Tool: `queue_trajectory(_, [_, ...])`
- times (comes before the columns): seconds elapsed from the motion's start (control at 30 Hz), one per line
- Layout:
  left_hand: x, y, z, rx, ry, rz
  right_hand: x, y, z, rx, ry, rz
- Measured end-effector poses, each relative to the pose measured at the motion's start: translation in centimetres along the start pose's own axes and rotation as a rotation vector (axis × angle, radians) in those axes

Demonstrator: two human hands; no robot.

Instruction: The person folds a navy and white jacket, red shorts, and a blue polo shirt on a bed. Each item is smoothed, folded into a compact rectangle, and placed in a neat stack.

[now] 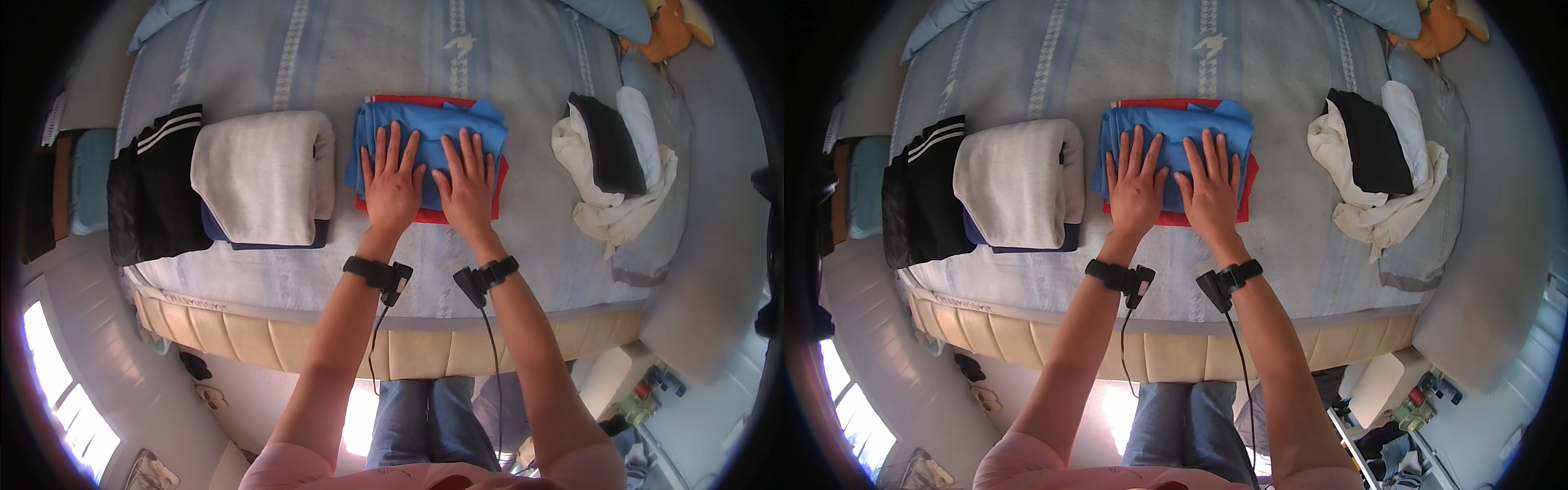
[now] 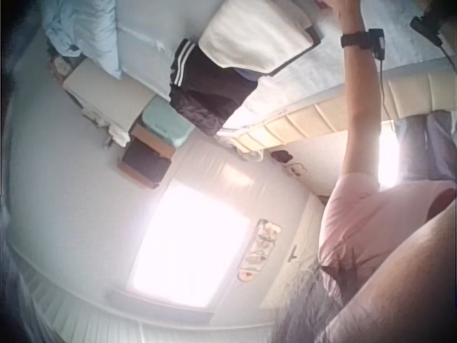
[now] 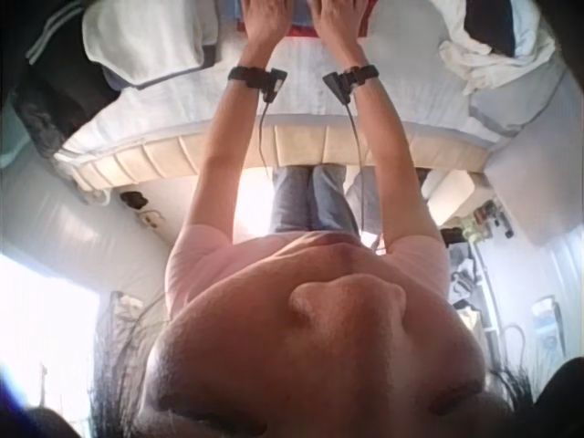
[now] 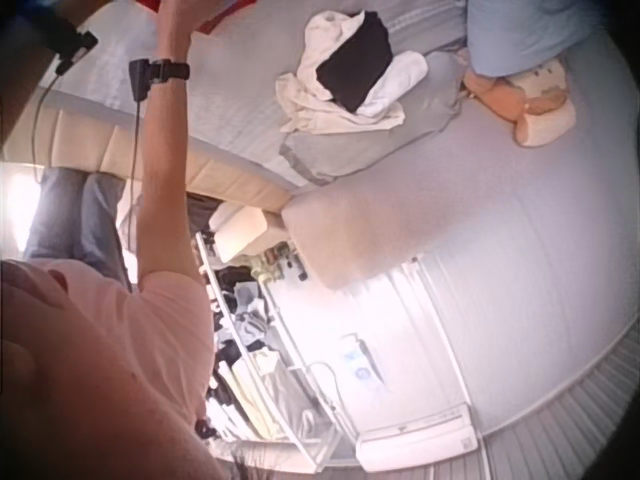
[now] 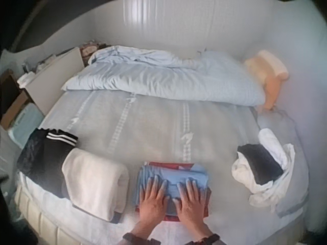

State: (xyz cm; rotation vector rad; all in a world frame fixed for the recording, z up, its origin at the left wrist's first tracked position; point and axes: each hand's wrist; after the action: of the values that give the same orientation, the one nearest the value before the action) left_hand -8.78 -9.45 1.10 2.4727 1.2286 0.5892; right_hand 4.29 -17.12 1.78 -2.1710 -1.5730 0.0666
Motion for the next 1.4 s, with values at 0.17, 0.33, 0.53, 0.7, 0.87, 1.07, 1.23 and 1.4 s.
queue_trajectory(0.17, [-0.6, -0.9, 1.6, 0.067, 0.002, 0.041, -0.4, 0.4, 1.6, -0.072, -0.063, 0.025])
queue_trajectory(0.33, [-0.7, -1.4, 1.5, -0.011, 0.002, 0.058, -0.7, 0.9, 1.6, -0.055, -0.057, 0.025])
queue_trajectory(0.53, [-1.3, -1.6, 1.5, -0.043, 0.057, 0.058, -0.8, 1.0, 1.4, 0.005, 0.001, 0.002])
queue_trajectory(0.7, [-2.0, -3.0, 0.9, -0.129, 0.344, -0.259, -2.5, 1.9, 0.6, 0.241, 0.215, 0.25])
queue_trajectory(0.87, [-2.3, -4.6, -0.5, -0.459, 0.261, -0.473, -3.1, 3.9, -0.2, 0.875, 0.195, 0.66])
queue_trajectory(1.07, [-1.5, -3.4, -2.6, -0.374, 0.338, -0.447, -1.7, 5.7, -1.6, 0.914, 0.149, 0.65])
queue_trajectory(1.23, [-2.2, -2.4, -2.8, -0.447, 0.378, -0.535, -2.0, 5.9, -2.3, 0.903, 0.231, 0.579])
queue_trajectory(1.4, [-2.4, -2.1, -2.3, -0.241, 0.28, -0.606, -3.3, 7.1, -1.0, 0.79, 0.077, 0.648])
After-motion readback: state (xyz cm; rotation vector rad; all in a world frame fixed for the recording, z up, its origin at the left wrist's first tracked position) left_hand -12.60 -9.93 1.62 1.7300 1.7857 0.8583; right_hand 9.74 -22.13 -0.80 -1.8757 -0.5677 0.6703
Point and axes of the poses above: each hand's wrist, its own x-axis towards the middle knuckle, its own z-axis out of the palm, y = z × x, and after that the axes turned 4 degrees about z, right-handed
